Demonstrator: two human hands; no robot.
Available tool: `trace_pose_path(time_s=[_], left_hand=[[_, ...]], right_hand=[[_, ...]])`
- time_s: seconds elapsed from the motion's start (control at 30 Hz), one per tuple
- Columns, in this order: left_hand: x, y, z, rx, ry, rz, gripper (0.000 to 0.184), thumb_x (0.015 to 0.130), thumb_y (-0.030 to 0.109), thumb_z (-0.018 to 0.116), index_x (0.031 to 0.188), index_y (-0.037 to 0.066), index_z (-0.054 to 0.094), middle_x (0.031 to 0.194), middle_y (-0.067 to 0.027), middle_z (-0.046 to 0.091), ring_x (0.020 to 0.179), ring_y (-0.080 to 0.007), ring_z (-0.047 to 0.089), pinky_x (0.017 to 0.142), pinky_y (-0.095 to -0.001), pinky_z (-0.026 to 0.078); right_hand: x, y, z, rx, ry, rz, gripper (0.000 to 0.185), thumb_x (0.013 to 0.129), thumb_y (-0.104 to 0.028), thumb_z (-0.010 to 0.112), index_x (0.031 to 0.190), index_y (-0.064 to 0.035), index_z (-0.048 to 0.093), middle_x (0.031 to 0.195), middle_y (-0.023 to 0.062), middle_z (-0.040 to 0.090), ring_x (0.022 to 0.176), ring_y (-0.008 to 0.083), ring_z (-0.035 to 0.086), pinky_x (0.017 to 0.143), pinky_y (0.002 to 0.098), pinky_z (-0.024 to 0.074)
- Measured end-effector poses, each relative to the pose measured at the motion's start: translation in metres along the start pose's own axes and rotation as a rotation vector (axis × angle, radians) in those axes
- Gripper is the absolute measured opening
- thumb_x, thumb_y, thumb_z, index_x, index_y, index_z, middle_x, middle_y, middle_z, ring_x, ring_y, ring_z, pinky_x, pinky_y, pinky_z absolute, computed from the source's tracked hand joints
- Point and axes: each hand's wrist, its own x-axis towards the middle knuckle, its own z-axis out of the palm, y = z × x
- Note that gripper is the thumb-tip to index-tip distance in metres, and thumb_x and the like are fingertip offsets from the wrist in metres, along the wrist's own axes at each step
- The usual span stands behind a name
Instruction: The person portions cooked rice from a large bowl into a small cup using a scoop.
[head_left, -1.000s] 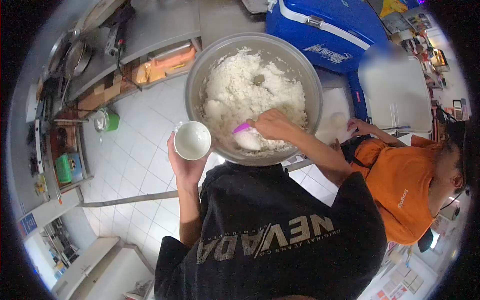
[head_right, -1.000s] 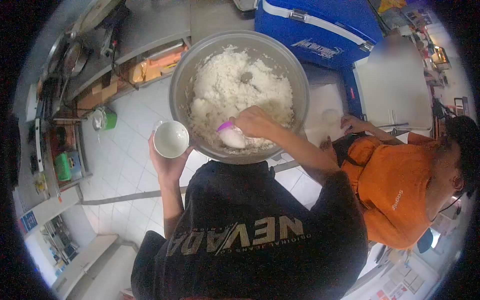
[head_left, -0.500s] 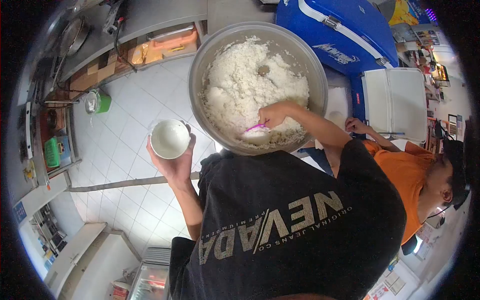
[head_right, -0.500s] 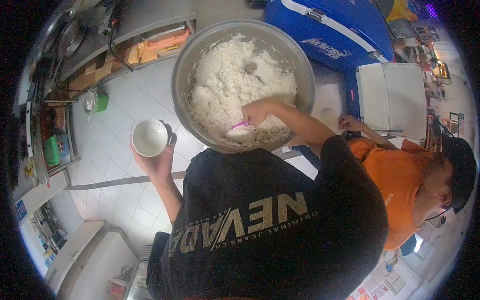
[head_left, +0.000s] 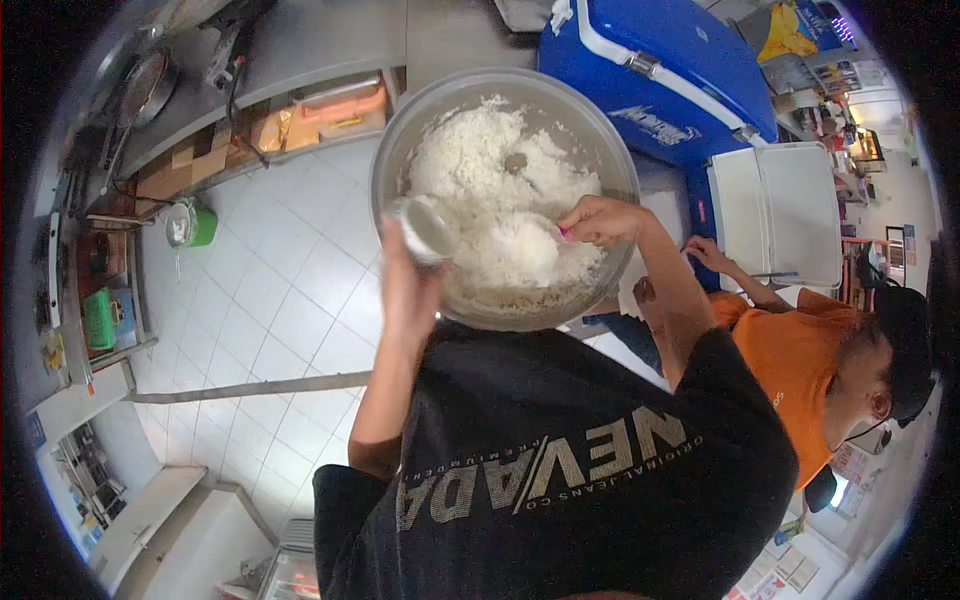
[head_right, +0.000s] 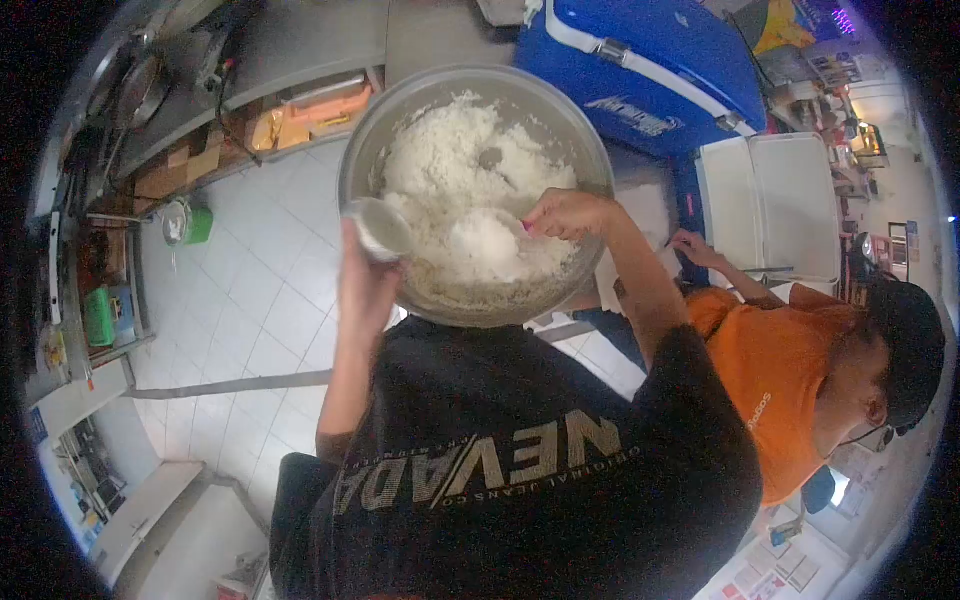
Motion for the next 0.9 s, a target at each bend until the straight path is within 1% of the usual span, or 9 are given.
trace_pose_path(time_s=[0.13, 0.2, 0.27, 0.37, 0.43, 0.5, 0.6, 0.73, 0.9], left_hand=[[0.046, -0.070, 0.023, 0.014, -0.032, -0.104, 0.047, 0.105, 0.051, 0.039, 0.133, 0.013, 0.046, 0.124, -0.0059, 0.058, 0.110, -0.0194, 0.057, 0.086, -0.0389, 0.048], [0.068, -0.092, 0.035, 0.006, -0.072, -0.126, 0.043, 0.106, 0.047, 0.037, 0.129, 0.013, 0.048, 0.118, -0.0055, 0.060, 0.105, -0.0191, 0.060, 0.083, -0.0385, 0.050], [0.083, -0.100, 0.047, -0.036, -0.126, -0.140, 0.039, 0.107, 0.044, 0.035, 0.126, 0.012, 0.050, 0.112, -0.0050, 0.063, 0.099, -0.0188, 0.062, 0.081, -0.0370, 0.051], [0.095, -0.085, 0.054, 0.027, -0.204, -0.235, 0.037, 0.106, 0.039, 0.034, 0.122, 0.012, 0.053, 0.106, -0.0051, 0.065, 0.095, -0.0199, 0.064, 0.081, -0.0371, 0.052], [0.089, -0.072, 0.057, 0.105, -0.212, -0.249, 0.040, 0.106, 0.039, 0.034, 0.124, 0.009, 0.054, 0.109, -0.0081, 0.065, 0.099, -0.0223, 0.063, 0.087, -0.0419, 0.051], [0.104, -0.066, 0.051, 0.223, -0.248, -0.312, 0.045, 0.106, 0.039, 0.033, 0.132, 0.006, 0.050, 0.120, -0.0129, 0.062, 0.112, -0.0275, 0.061, 0.099, -0.0494, 0.048], [0.107, -0.072, 0.052, 0.177, -0.210, -0.319, 0.043, 0.106, 0.038, 0.035, 0.130, 0.007, 0.052, 0.119, -0.0114, 0.062, 0.113, -0.0257, 0.060, 0.098, -0.0486, 0.048], [0.115, -0.069, 0.049, 0.050, -0.329, -0.243, 0.041, 0.105, 0.038, 0.035, 0.125, 0.010, 0.056, 0.120, -0.0083, 0.063, 0.111, -0.0233, 0.060, 0.097, -0.0458, 0.047], [0.121, -0.061, 0.044, -0.042, -0.244, -0.142, 0.041, 0.105, 0.039, 0.034, 0.123, 0.011, 0.057, 0.119, -0.0069, 0.063, 0.111, -0.0227, 0.060, 0.097, -0.0426, 0.047]], right_hand=[[-0.020, -0.032, 0.055, 0.104, 0.575, -0.127, 0.016, 0.092, -0.018, 0.066, 0.092, -0.0037, 0.072, 0.056, -0.0046, 0.050, 0.045, 0.0072, 0.042, 0.042, 0.0270, 0.0306], [0.044, 0.021, 0.072, -0.322, 0.957, -0.593, 0.021, 0.093, -0.016, 0.063, 0.099, 0.0024, 0.070, 0.064, 0.0101, 0.064, 0.054, 0.0199, 0.060, 0.050, 0.0381, 0.0452], [0.031, -0.029, 0.125, -0.624, 1.182, -0.242, 0.027, 0.095, -0.014, 0.054, 0.107, 0.0074, 0.066, 0.077, 0.0250, 0.067, 0.072, 0.0347, 0.069, 0.064, 0.0496, 0.0517], [0.019, -0.064, 0.155, -0.656, 1.085, 0.084, 0.047, 0.092, -0.010, 0.047, 0.138, 0.0044, 0.047, 0.081, 0.0248, 0.069, 0.077, 0.0417, 0.069, 0.070, 0.0530, 0.0533], [0.021, -0.047, 0.154, -0.705, 0.989, 0.038, 0.053, 0.094, -0.013, 0.045, 0.144, 0.0033, 0.038, 0.076, 0.0238, 0.068, 0.073, 0.0415, 0.069, 0.068, 0.0511, 0.0544], [0.016, -0.043, 0.154, -0.881, 0.955, -0.009, 0.053, 0.094, -0.012, 0.045, 0.144, 0.0020, 0.040, 0.074, 0.0235, 0.068, 0.071, 0.0417, 0.069, 0.067, 0.0509, 0.0545], [-0.006, -0.055, 0.136, -0.830, 0.932, 0.051, 0.048, 0.094, -0.016, 0.048, 0.140, -0.0011, 0.050, 0.076, 0.0231, 0.068, 0.070, 0.0405, 0.069, 0.066, 0.0506, 0.0547], [-0.020, -0.026, 0.107, -0.608, 1.295, -0.179, 0.038, 0.092, -0.024, 0.057, 0.125, -0.0079, 0.065, 0.080, 0.0216, 0.069, 0.076, 0.0380, 0.069, 0.071, 0.0494, 0.0549], [-0.030, -0.003, 0.112, -0.418, 1.399, -0.272, 0.041, 0.088, -0.023, 0.064, 0.125, -0.0081, 0.066, 0.083, 0.0233, 0.069, 0.078, 0.0390, 0.069, 0.073, 0.0473, 0.0554]])
